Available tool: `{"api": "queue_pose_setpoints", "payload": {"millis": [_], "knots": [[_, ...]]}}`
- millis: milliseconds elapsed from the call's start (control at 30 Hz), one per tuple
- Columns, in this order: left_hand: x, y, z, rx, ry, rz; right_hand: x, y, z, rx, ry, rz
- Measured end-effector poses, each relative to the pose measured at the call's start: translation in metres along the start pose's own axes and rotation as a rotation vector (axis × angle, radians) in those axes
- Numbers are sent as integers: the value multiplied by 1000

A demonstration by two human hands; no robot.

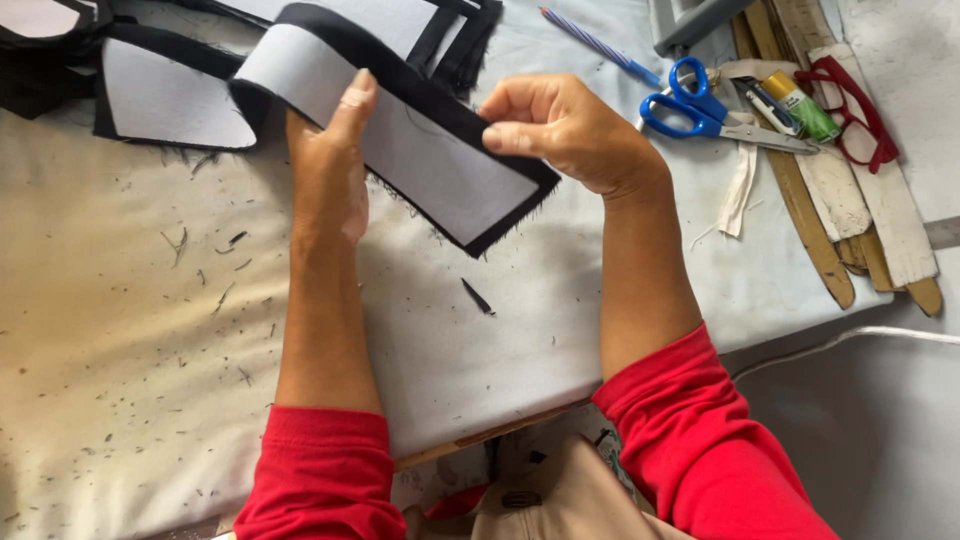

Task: The person folds a piece of dark fabric and pulls a thread from its edge. They then pick up a stack of fabric pieces with white paper patterns attached and use scissors to cut along the pattern lines.

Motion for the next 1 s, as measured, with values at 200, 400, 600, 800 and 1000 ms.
{"api": "queue_pose_setpoints", "payload": {"millis": [200, 400, 600, 800, 1000], "knots": [[32, -12, -47, -318, -466, 181, -6, 5, 21, -23, 255, 83], [17, -12, -28, -289, -306, 149, 3, 5, 35, 178, 365, -88], [9, -20, -18, -128, -170, 171, 48, 73, 132, -88, 1390, 21], [3, -24, -15, 35, -180, 126, 67, 123, 150, 839, 1258, -585], [0, -24, -13, 78, -181, 144, 77, 77, 119, 842, 960, -747]]}}
Point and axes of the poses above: each hand's wrist, its own x-axis away from the middle knuckle, its own z-axis out of the back of the hand, y = z × x, the point moved 7 cm from there along -x, towards the middle knuckle, and after that the axes turned 6 degrees about x, right-handed, at the moved point
